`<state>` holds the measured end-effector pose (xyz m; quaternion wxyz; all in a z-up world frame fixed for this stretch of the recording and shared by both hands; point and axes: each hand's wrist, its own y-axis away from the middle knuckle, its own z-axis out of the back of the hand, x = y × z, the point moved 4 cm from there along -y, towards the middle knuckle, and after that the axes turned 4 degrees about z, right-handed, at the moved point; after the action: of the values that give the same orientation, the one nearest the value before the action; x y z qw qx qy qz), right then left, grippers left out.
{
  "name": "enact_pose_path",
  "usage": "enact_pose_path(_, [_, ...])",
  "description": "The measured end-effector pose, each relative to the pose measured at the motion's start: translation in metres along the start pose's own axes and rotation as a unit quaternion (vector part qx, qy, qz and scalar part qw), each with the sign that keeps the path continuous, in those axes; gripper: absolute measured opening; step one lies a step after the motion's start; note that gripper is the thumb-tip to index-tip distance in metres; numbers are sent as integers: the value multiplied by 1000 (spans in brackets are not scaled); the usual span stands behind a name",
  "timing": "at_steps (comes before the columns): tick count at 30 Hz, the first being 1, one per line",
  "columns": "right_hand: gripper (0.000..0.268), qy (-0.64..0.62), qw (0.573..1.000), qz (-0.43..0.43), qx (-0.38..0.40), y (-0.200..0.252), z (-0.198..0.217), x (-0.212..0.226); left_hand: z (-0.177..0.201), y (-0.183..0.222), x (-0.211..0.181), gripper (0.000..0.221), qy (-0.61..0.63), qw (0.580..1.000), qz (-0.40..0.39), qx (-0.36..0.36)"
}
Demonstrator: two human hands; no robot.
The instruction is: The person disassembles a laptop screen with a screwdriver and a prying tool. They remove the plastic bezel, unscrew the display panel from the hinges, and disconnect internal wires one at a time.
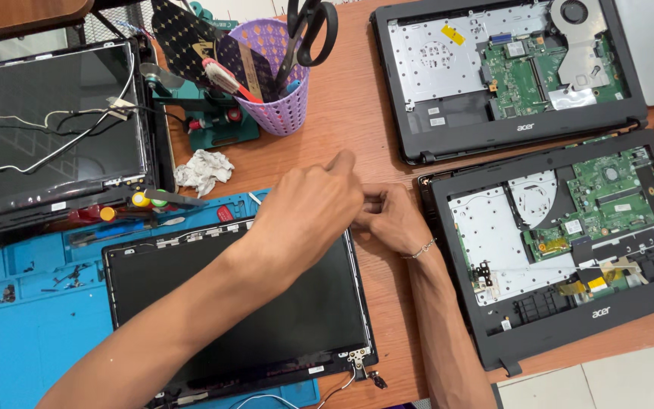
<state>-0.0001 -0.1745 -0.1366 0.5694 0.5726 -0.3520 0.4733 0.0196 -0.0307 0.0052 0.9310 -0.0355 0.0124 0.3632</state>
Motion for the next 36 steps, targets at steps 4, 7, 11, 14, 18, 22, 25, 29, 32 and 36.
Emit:
enact_pose_path(4, [21,-2,1000,20,4,0,0,-1,1,4,0,10,26,999,2,-37])
enact_pose_path(7, [26,4,1000,4,7,1,0,0,-5,2,8,9,-10,1000,17,-12])
enact_pose_path(11, [30,0,1000,0,12,0,-1,4,-3,11,21,9,11,999,22,-36])
enact_pose_path(14, [33,6,1000,-8,20,3,-1,7,4,24,30,6,28,997,48,-51])
enact_pose_path(18, [35,26,999,4,31,6,-2,14,24,52,38,17,99,989,79,-76])
enact_pose_path(22, [34,135,987,78,-37,10,-4,27,47,95,48,17,163,971,110,-137])
enact_pose_path(25, [32,162,978,106,-72,14,-7,33,56,134,57,14,182,957,150,-169])
enact_pose_path(29, [33,214,953,167,-133,31,-16,55,55,192,71,15,218,927,226,-204])
enact_pose_path(32, [36,281,929,194,-143,53,-46,82,41,243,82,15,235,895,308,-219])
enact_pose_path(36, [37,285,922,257,-45,75,-129,117,16,308,95,16,266,837,401,-260])
